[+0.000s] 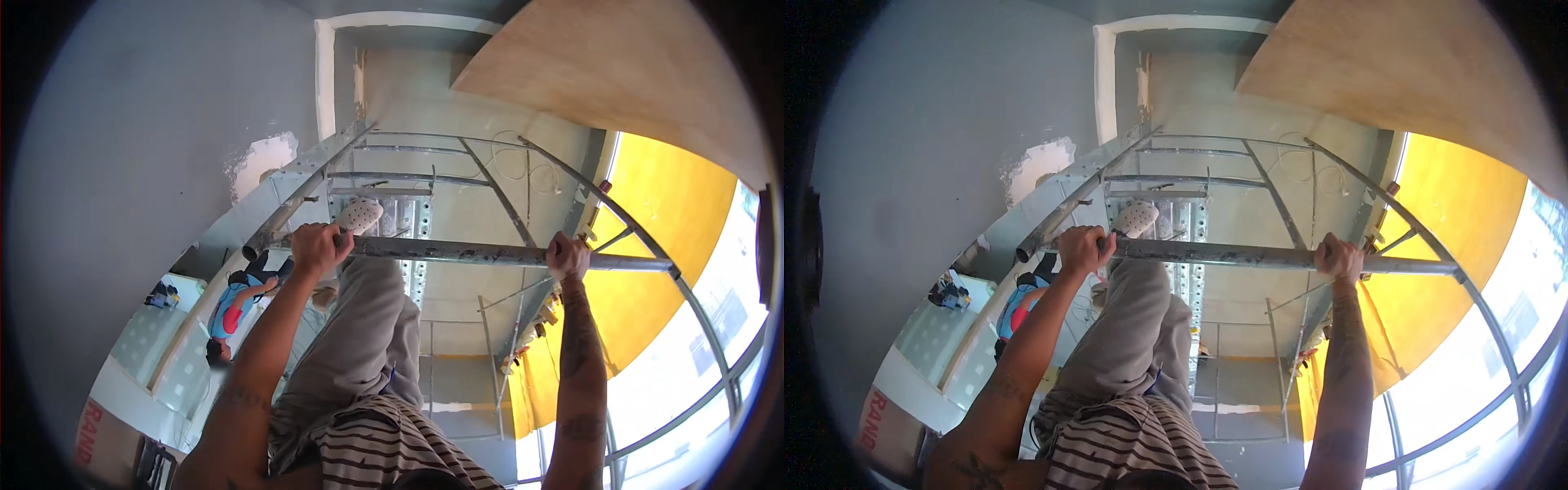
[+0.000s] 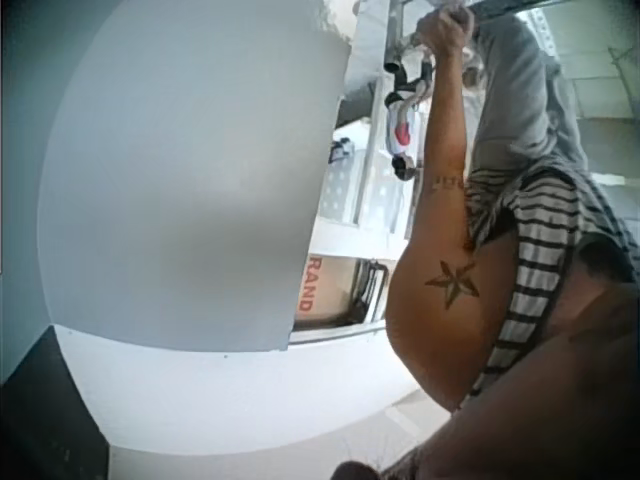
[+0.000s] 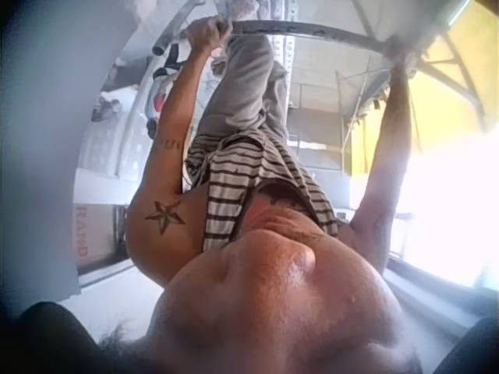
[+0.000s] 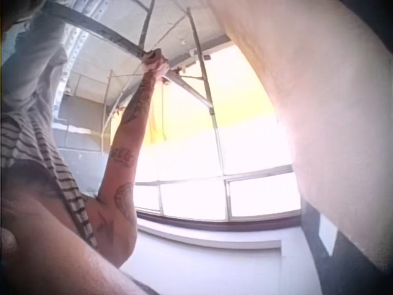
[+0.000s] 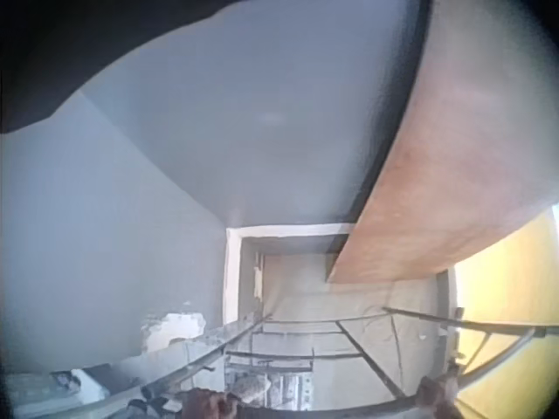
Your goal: The person drills holes into a wall using a power drill, climbs onto scaffolding, measures and marks the wall edge using a ruler and a pencil, and works on the drywall frame with hand tools.
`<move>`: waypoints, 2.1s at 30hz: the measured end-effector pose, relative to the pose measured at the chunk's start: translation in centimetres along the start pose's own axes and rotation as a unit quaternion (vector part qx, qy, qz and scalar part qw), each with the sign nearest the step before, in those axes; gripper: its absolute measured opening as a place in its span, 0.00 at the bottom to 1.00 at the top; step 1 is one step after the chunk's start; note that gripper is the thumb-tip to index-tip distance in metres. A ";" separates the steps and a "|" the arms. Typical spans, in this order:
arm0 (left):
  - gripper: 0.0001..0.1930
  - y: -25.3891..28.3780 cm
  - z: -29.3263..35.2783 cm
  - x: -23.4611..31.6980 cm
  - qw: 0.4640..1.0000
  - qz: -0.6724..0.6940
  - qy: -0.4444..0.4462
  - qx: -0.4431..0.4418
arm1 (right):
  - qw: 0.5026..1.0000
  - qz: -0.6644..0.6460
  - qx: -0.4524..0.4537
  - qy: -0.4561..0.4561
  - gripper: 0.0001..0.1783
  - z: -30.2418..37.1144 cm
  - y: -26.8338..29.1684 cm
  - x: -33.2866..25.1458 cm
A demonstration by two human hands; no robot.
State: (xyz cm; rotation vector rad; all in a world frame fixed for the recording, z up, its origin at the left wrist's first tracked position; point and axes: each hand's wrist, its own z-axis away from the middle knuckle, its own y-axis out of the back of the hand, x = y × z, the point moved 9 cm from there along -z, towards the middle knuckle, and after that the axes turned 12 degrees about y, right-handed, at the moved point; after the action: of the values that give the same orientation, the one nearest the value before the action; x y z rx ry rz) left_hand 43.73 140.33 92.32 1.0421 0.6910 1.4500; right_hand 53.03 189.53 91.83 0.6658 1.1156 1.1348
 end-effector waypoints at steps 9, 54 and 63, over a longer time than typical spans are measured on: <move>0.17 0.6 -0.3 0.3 1.000 0.019 -0.003 0.000 | 0.998 -0.014 -0.057 -0.004 0.08 -1.2 0.1 -0.9; 0.19 -0.2 1.1 -2.8 0.978 0.102 0.163 -0.077 | 0.954 -0.002 -0.231 0.193 0.22 -7.9 -8.9 -29.2; 0.18 0.9 1.6 -2.6 0.984 0.109 0.137 -0.031 | 0.947 0.056 -0.236 0.213 0.17 -8.0 -8.5 -29.5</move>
State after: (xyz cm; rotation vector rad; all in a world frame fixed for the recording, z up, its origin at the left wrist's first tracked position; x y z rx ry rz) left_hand 44.55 137.43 93.28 0.8999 0.7391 1.8173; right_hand 48.09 158.23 91.85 0.1074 1.1088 1.6264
